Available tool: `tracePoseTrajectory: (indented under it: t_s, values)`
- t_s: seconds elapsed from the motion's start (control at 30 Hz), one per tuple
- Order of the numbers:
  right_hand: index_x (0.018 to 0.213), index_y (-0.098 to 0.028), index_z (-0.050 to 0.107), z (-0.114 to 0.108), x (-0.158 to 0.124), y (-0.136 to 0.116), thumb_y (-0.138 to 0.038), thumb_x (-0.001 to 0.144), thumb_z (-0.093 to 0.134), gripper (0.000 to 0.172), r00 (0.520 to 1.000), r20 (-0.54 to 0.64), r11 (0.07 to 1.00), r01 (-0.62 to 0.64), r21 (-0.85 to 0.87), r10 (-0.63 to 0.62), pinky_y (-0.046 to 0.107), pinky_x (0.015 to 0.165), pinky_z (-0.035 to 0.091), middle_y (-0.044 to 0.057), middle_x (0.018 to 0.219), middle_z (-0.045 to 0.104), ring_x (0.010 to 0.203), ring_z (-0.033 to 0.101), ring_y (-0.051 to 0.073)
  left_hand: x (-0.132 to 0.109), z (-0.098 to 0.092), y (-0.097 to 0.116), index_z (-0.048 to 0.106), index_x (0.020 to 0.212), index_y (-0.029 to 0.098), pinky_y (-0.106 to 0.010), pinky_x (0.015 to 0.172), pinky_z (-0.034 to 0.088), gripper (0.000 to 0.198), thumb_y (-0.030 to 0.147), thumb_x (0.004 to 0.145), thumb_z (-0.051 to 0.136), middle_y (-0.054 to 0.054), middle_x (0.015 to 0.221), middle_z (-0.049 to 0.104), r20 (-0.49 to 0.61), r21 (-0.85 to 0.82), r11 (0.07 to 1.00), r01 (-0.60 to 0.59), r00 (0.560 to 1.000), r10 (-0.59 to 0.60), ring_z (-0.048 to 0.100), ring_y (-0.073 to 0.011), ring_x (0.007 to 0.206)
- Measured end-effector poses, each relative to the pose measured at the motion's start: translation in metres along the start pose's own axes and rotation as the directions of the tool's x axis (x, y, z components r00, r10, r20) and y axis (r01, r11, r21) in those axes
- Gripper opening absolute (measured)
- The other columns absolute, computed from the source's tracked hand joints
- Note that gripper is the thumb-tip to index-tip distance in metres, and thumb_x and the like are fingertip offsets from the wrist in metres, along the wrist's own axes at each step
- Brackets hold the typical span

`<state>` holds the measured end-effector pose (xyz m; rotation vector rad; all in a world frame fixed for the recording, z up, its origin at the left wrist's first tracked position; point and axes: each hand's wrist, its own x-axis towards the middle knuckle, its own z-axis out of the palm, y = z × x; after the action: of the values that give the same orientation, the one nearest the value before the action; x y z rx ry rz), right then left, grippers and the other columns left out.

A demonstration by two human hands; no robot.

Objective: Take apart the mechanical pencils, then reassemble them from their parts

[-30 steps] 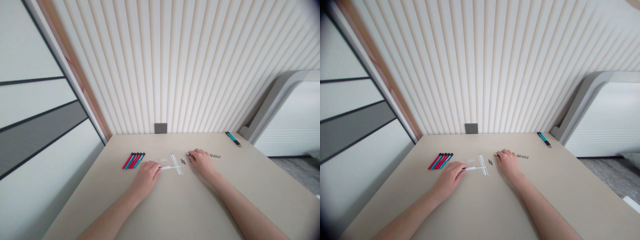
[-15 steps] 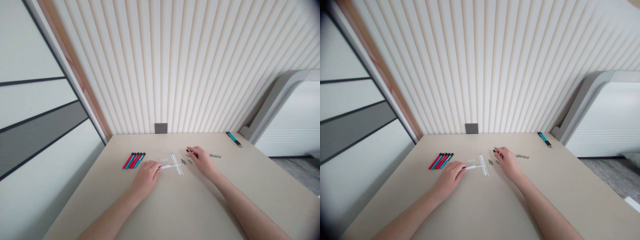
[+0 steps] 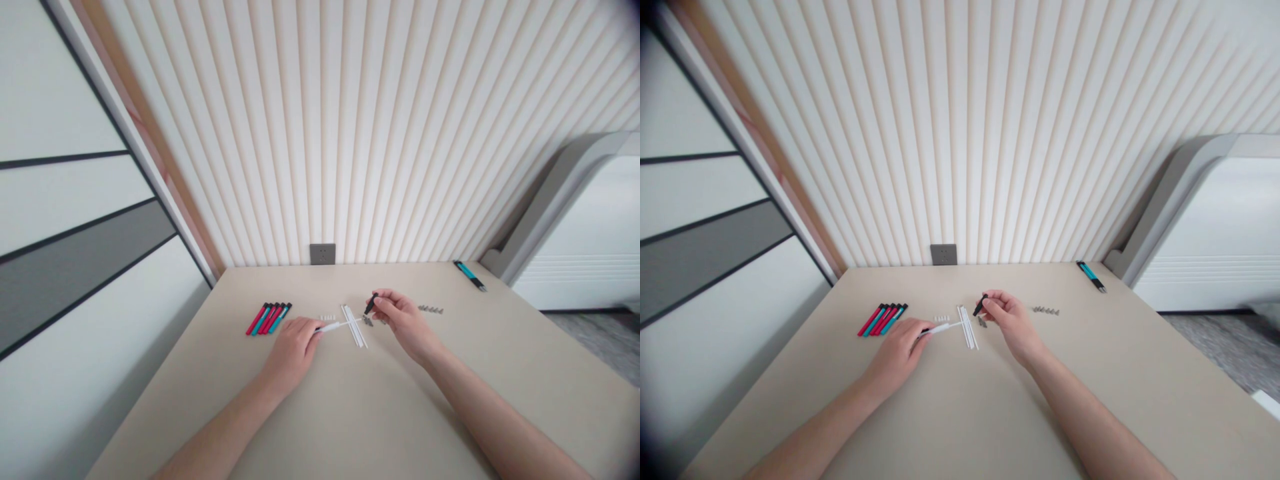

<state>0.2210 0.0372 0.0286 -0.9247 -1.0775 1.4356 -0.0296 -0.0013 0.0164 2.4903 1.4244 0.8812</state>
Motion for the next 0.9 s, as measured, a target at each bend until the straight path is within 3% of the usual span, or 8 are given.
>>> tracePoseTrajectory:
  t_s: [0.43, 0.67, 0.9]
  values:
    - [0.095, -0.019, 0.062, -0.001, -0.001, 0.004, -0.045, 0.078, 0.071, 0.032, 0.999, -0.013, 0.998, 0.045, -0.042, -0.045, 0.033, 0.077, 0.052, 0.008, 0.095, 0.071, 0.085, 0.065, 0.019, 0.0, 0.0, -0.002, 0.061, 0.1, 0.02, -0.036, 0.081, 0.046, 0.014, 0.021, 0.096, 0.047, -0.004, 0.095, 0.068, -0.038, -0.011, 1.0, 0.029, 0.999, -0.03, 0.061, -0.021, 0.09]
    - [0.094, -0.019, 0.062, 0.002, -0.002, 0.006, -0.044, 0.076, 0.074, 0.033, 0.999, 0.008, 0.999, 0.038, -0.033, -0.038, 0.034, 0.079, 0.05, 0.007, 0.093, 0.072, 0.084, 0.065, 0.018, 0.0, 0.0, -0.001, 0.061, 0.1, 0.021, -0.036, 0.082, 0.046, 0.014, 0.02, 0.095, 0.047, -0.004, 0.096, 0.068, -0.041, -0.012, 0.999, 0.03, 0.999, -0.031, 0.062, -0.0211, 0.091]
    - [0.089, -0.02, 0.059, 0.014, -0.009, 0.007, -0.045, 0.07, 0.078, 0.036, 0.995, 0.097, 0.998, -0.005, -0.07, 0.012, 0.033, 0.078, 0.05, 0.005, 0.09, 0.072, 0.083, 0.067, 0.019, 0.0, -0.001, 0.001, 0.06, 0.099, 0.02, -0.036, 0.082, 0.046, 0.013, 0.021, 0.096, 0.047, -0.004, 0.094, 0.067, -0.045, -0.016, 1.0, 0.026, 0.999, -0.027, 0.061, -0.0209, 0.089]
